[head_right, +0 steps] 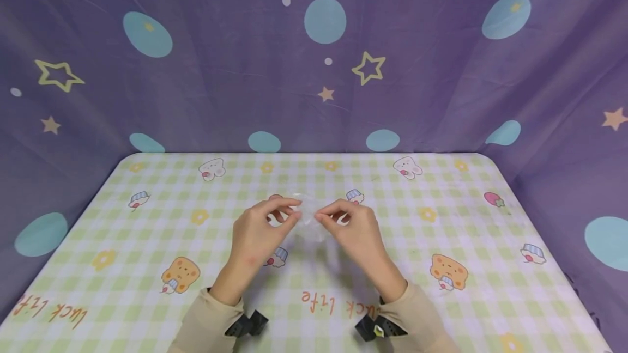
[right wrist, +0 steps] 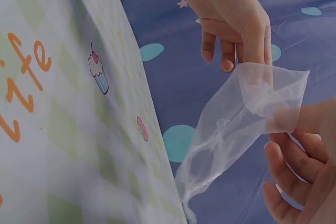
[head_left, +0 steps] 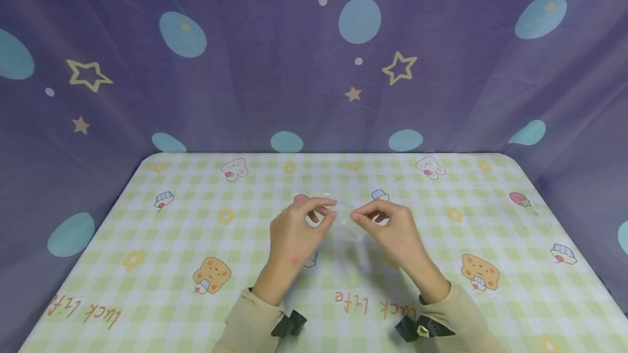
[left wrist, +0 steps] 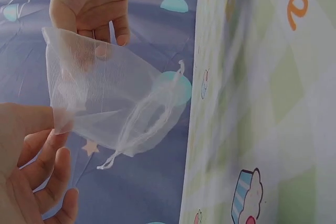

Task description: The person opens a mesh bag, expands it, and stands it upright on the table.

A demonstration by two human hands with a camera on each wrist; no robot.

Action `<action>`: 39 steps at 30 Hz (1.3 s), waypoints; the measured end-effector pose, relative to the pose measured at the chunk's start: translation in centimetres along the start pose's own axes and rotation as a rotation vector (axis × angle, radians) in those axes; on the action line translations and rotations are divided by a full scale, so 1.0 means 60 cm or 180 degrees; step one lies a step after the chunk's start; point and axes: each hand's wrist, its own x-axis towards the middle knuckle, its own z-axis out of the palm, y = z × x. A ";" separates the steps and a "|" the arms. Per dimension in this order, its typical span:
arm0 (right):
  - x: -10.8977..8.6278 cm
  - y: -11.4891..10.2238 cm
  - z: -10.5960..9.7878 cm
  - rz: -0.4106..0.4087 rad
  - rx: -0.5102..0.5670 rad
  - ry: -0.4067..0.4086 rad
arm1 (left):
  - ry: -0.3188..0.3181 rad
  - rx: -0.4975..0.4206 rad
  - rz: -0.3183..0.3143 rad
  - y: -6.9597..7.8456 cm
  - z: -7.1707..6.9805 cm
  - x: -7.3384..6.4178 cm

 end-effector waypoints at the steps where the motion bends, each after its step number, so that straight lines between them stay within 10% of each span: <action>1: 0.000 0.001 0.000 -0.0015 0.0001 0.0017 | -0.0006 0.0005 -0.0006 0.000 0.001 0.000; 11: 0.001 0.009 0.001 -0.0152 -0.0214 0.0009 | -0.0363 -0.0083 0.0168 0.002 0.004 -0.002; 25: 0.001 0.004 0.004 -0.0064 -0.0432 -0.0407 | 0.0043 0.0167 0.0001 -0.001 -0.002 0.001; 34: 0.002 0.005 0.000 -0.0048 -0.0433 -0.0184 | -0.0484 0.0063 0.0124 0.004 0.000 0.001; 39: 0.001 0.006 0.001 -0.0094 -0.0344 -0.0158 | -0.0424 0.0182 0.0178 0.004 0.004 -0.001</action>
